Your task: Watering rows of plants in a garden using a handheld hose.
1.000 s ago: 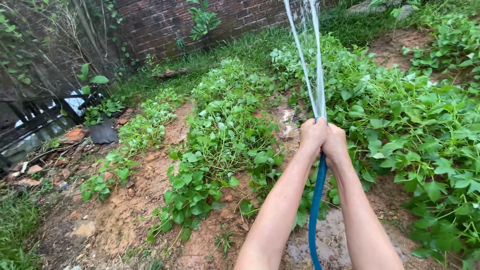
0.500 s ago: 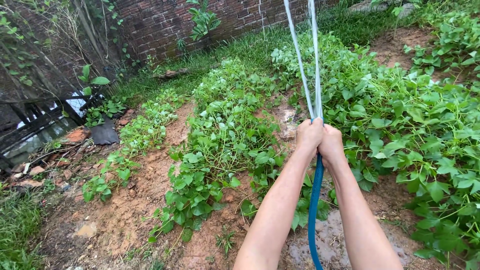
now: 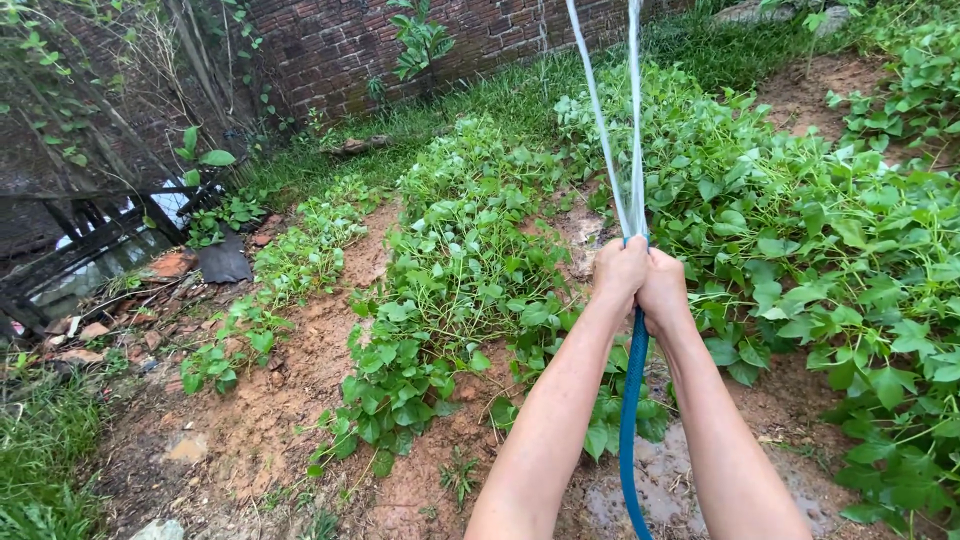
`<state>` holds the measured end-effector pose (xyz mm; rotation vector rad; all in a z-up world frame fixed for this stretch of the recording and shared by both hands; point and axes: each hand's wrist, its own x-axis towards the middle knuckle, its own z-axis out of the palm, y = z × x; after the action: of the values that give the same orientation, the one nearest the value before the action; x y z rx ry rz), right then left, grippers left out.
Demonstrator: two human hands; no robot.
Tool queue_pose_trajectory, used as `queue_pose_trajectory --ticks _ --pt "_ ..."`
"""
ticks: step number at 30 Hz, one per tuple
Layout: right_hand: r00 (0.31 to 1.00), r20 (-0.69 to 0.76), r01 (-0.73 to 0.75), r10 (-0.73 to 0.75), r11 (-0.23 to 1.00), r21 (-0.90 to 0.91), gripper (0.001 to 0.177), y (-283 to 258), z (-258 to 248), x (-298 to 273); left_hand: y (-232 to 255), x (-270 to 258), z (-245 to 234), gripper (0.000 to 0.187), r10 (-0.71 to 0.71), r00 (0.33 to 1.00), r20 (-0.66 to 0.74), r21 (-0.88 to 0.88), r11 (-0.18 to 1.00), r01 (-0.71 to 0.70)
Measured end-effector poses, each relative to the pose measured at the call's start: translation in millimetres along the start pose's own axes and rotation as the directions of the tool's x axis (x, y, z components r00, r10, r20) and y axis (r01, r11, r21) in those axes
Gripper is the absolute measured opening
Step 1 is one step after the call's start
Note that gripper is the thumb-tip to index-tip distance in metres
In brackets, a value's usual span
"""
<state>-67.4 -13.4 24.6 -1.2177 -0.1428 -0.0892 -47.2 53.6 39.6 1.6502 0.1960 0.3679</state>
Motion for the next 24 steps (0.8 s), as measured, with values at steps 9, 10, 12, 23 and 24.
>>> queue_pose_trajectory --ticks 9,10,12,23,24 --pt "1.000 -0.012 0.009 -0.010 1.000 -0.020 0.024 -4.9 1.7 -3.2 12.1 -7.7 -4.2 0.035 0.021 0.999 -0.029 0.073 0.997 -0.019" --pt "1.000 -0.012 0.009 -0.009 1.000 -0.020 0.024 -7.8 3.0 -5.5 13.3 -8.5 -4.9 0.035 0.020 0.999 -0.029 0.072 0.997 -0.018" --pt "1.000 0.007 -0.013 0.013 1.000 -0.012 0.023 -13.4 5.1 -10.1 15.3 -10.2 -6.0 0.036 0.014 1.000 -0.028 0.068 0.998 -0.012" --pt "0.999 0.037 0.019 -0.017 0.999 -0.046 0.023 -5.0 8.6 -6.6 18.0 -12.0 -15.1 0.036 -0.009 0.999 -0.045 0.062 0.998 0.011" --pt "0.999 0.039 0.024 -0.022 0.998 -0.062 0.021 -5.0 8.6 -6.4 19.6 -13.3 -16.2 0.036 -0.038 0.998 -0.042 0.070 0.997 0.041"
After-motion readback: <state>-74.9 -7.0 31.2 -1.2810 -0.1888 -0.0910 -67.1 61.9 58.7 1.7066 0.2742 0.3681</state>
